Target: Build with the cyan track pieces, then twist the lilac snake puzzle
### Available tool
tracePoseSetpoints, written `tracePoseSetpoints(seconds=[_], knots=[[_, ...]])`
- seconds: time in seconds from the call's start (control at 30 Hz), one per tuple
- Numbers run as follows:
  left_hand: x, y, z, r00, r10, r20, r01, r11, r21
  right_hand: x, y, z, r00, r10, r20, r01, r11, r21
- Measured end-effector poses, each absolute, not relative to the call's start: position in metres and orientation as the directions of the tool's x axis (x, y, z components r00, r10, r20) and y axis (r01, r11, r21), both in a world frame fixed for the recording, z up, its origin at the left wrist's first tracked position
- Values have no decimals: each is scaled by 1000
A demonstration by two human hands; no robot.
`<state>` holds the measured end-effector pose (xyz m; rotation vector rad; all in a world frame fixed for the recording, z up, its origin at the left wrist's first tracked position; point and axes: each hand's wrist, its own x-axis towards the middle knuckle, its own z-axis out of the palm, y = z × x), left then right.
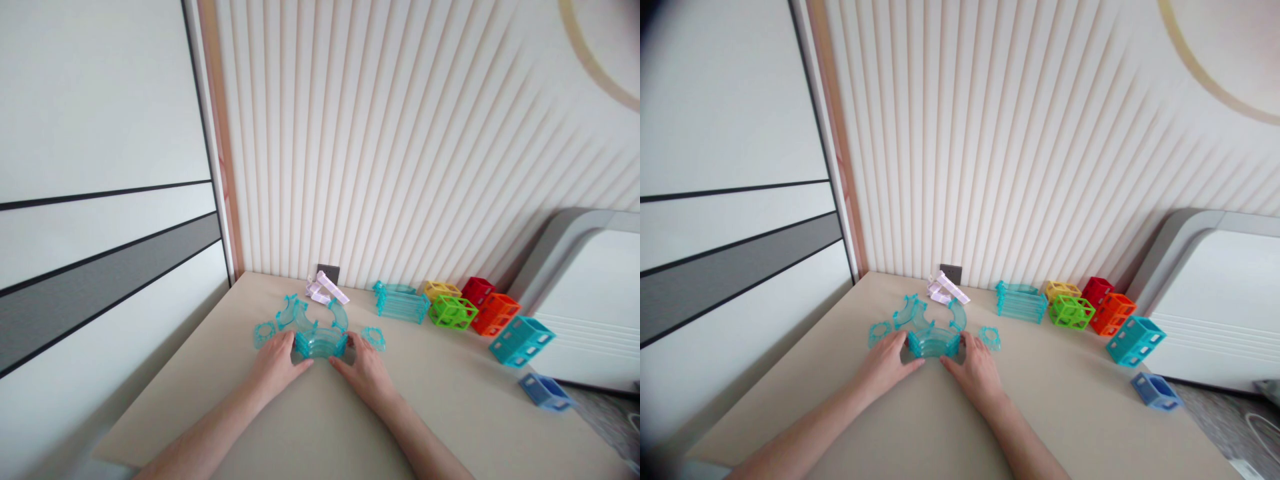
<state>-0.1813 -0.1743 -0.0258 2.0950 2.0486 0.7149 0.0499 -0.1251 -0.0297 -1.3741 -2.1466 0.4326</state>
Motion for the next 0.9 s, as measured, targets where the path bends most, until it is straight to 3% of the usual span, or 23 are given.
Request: tracePoseSetpoints(seconds=[0.23, 0.9], knots=[[-182, -174, -24, -30, 968, 250, 916, -73, 394, 50, -127, -23, -379, 878, 294, 777, 474, -415], [-179, -176, -18, -40, 967, 250, 929, -56, 366, 50, -131, -19, -393, 866, 309, 810, 485, -329]])
